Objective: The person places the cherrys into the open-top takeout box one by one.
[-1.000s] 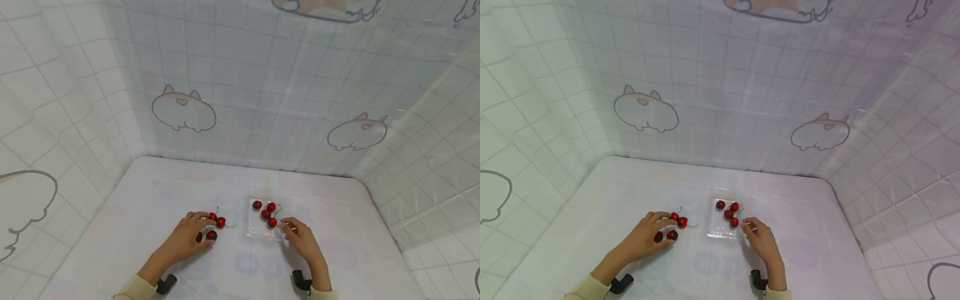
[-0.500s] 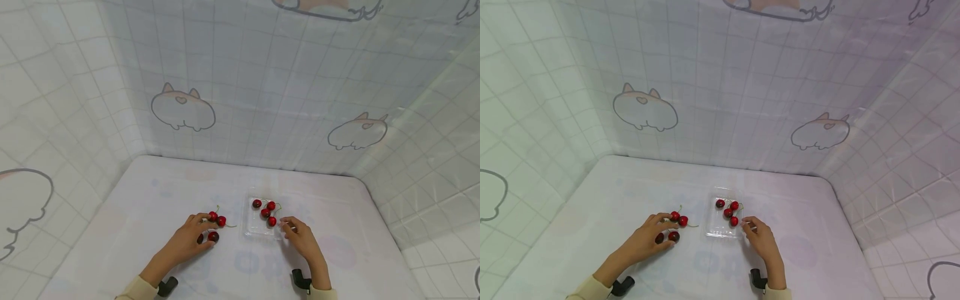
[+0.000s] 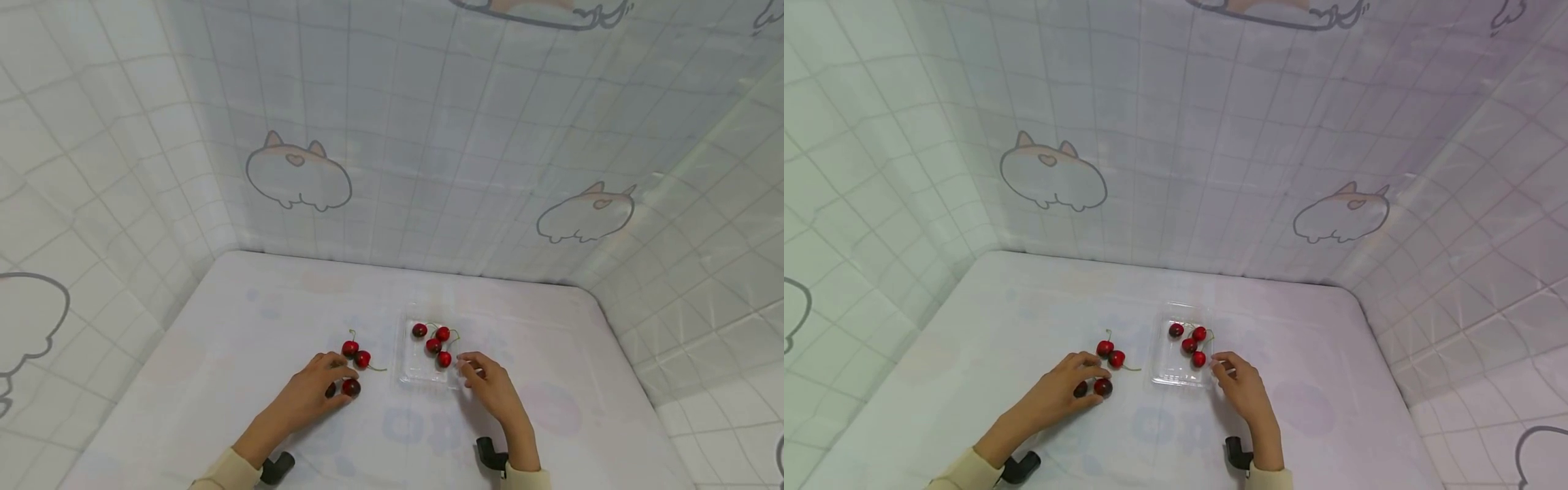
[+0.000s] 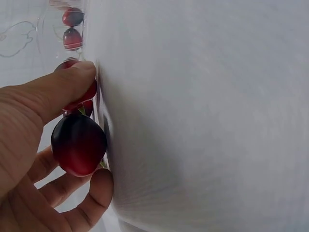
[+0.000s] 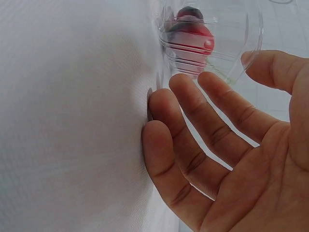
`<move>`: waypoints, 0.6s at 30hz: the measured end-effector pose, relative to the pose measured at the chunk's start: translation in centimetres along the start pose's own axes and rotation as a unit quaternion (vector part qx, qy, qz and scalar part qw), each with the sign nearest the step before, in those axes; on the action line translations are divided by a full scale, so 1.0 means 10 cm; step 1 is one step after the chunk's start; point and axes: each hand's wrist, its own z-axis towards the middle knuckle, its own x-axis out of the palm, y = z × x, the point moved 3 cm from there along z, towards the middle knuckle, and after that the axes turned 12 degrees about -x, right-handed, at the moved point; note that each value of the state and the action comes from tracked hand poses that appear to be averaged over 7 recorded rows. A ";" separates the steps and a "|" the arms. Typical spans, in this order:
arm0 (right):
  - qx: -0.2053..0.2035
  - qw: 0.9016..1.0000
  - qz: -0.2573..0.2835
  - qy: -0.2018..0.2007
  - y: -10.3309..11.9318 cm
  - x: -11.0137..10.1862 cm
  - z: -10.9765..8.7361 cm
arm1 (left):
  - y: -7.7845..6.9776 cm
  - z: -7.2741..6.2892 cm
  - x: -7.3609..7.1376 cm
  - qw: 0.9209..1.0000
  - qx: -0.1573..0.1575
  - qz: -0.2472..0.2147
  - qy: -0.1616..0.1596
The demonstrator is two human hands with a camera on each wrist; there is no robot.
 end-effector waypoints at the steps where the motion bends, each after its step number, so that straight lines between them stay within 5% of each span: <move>1: 0.000 1.000 0.000 0.000 0.00 0.00 0.00 | 0.00 0.00 0.00 1.000 -0.001 0.001 0.001; 18: 0.000 1.000 -0.003 -0.004 -0.04 0.02 0.00 | 0.02 0.01 0.00 1.000 0.021 0.001 -0.011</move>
